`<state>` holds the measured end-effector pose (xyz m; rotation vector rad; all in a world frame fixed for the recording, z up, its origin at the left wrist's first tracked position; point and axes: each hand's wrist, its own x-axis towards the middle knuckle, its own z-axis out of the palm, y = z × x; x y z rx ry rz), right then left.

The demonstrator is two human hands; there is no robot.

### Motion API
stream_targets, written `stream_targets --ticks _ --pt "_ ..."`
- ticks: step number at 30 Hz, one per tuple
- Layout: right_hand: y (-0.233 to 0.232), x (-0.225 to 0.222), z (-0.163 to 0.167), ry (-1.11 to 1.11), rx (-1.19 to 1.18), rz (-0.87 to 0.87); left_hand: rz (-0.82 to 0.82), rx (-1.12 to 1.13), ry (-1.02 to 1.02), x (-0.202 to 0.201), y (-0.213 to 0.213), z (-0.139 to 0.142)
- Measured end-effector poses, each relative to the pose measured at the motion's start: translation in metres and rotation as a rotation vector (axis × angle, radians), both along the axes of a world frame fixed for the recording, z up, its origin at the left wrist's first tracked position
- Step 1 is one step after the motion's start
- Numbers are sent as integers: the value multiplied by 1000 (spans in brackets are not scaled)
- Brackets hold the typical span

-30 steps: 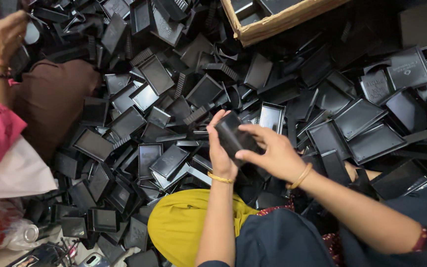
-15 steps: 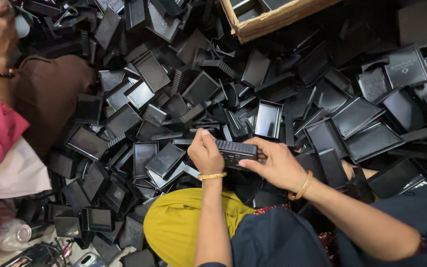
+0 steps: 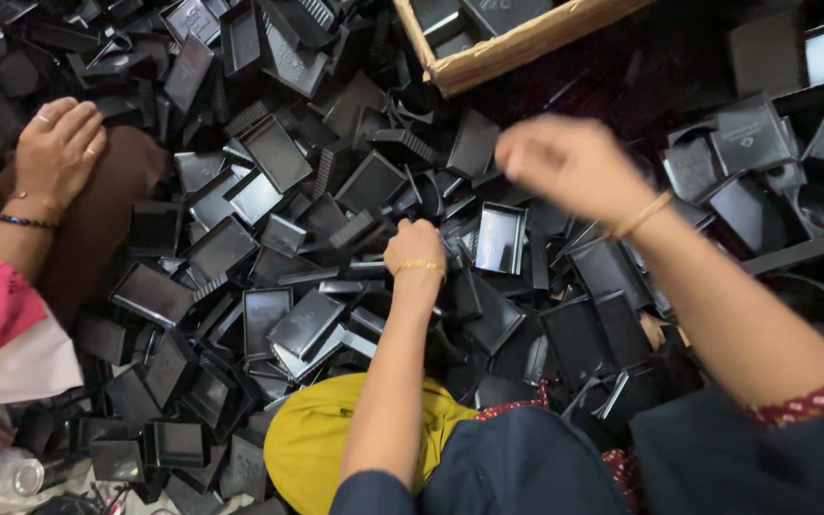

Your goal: The person sits on the floor among a large pile of black plastic boxes, picks up box bases and lids one at a time, fits the lids onto the bases, and places the closed boxes into a wooden crate beside them.

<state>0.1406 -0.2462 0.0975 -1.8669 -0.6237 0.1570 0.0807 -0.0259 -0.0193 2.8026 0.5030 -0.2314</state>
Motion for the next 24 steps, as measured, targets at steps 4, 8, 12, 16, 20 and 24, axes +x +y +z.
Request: stream_targets --ticks 4,8,12,16,20,24 --pt "-2 -46 -73 -81 -950 -26 46 -291 -218 -45 15 37" --pt "-15 -63 -97 96 -1066 -112 -164 -464 -538 -83 22 78" --pt "-40 -57 -75 17 -570 -395 -304 -783 -573 -108 20 84" --pt "-25 -64 -61 364 51 -262 -33 -1238 -524 -98 10 50" --pt "23 -99 -59 243 136 32 275 -1707 -558 -79 -2 7" --pt "51 -112 -48 -90 -237 -43 467 -2034 -475 -80 -3 -11"
